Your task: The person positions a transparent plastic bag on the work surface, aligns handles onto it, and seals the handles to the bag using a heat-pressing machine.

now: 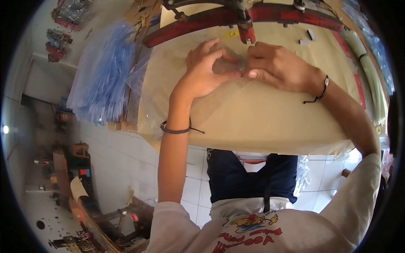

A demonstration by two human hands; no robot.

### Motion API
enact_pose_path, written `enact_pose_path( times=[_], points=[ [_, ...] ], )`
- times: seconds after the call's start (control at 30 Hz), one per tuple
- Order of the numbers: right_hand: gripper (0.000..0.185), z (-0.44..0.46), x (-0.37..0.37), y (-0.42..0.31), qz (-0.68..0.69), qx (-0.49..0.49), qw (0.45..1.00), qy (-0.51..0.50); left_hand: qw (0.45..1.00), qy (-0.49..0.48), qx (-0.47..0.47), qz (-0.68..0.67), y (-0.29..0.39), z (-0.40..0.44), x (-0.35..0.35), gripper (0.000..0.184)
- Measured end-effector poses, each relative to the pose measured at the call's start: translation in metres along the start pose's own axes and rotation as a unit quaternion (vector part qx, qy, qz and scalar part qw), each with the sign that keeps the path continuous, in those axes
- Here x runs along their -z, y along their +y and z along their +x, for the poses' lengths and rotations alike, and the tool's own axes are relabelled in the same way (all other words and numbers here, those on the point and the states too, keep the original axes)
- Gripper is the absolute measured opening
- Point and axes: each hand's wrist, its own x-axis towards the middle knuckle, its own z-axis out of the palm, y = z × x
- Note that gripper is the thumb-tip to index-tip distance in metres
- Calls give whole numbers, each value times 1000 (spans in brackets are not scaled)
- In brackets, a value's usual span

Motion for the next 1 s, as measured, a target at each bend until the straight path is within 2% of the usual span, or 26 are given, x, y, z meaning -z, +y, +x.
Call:
enact_pose_path(
  times=[0.1, 0.23, 0.27, 0.3, 0.33, 0.43, 0.5, 0.57, 0.67, 0.77, 0.87, 1.0],
  points=[
    [26, 1, 1, -11, -17, 46, 999, 21, 997, 4, -27, 66, 5, -3, 5, 41],
    [29, 1, -3, -26, -39, 20, 998, 34, 982, 86, -18, -165, -4, 3, 7, 30],
    [39, 1, 0, -25, -40, 8, 999, -11, 971, 126, -12, -203, -9, 6, 7, 28],
    [41, -3, -4, -30, -49, 11, 998, -22, 957, 163, -7, -239, -14, 4, 7, 27],
    [44, -9, -7, -35, -64, 15, 997, -31, 953, 206, -2, -221, -24, 3, 5, 24],
    [50, -1, 12, -45, -84, 3, 994, -74, 987, 157, -3, 22, 47, -49, 60, 20],
    [53, -3, 12, -53, -63, -24, 994, -92, 985, 164, 16, 43, 83, -94, 80, 21],
    [55, -3, 12, -52, -59, -31, 993, -93, 972, 195, 51, 121, 108, -136, 92, 26],
    [55, -3, 11, -51, -65, -32, 992, -100, 914, 330, 1, 237, 120, -184, 94, 30],
    [56, -2, 10, -50, -50, -46, 992, -103, 938, 228, -27, 261, 125, -211, 64, 44],
    [53, -7, 0, -46, -87, -18, 995, -48, 949, 112, 86, 281, 103, -217, 24, 58],
    [55, -7, 1, -49, -73, -29, 995, -59, 946, 131, 125, 268, 58, -227, 13, 77]
  ],
)
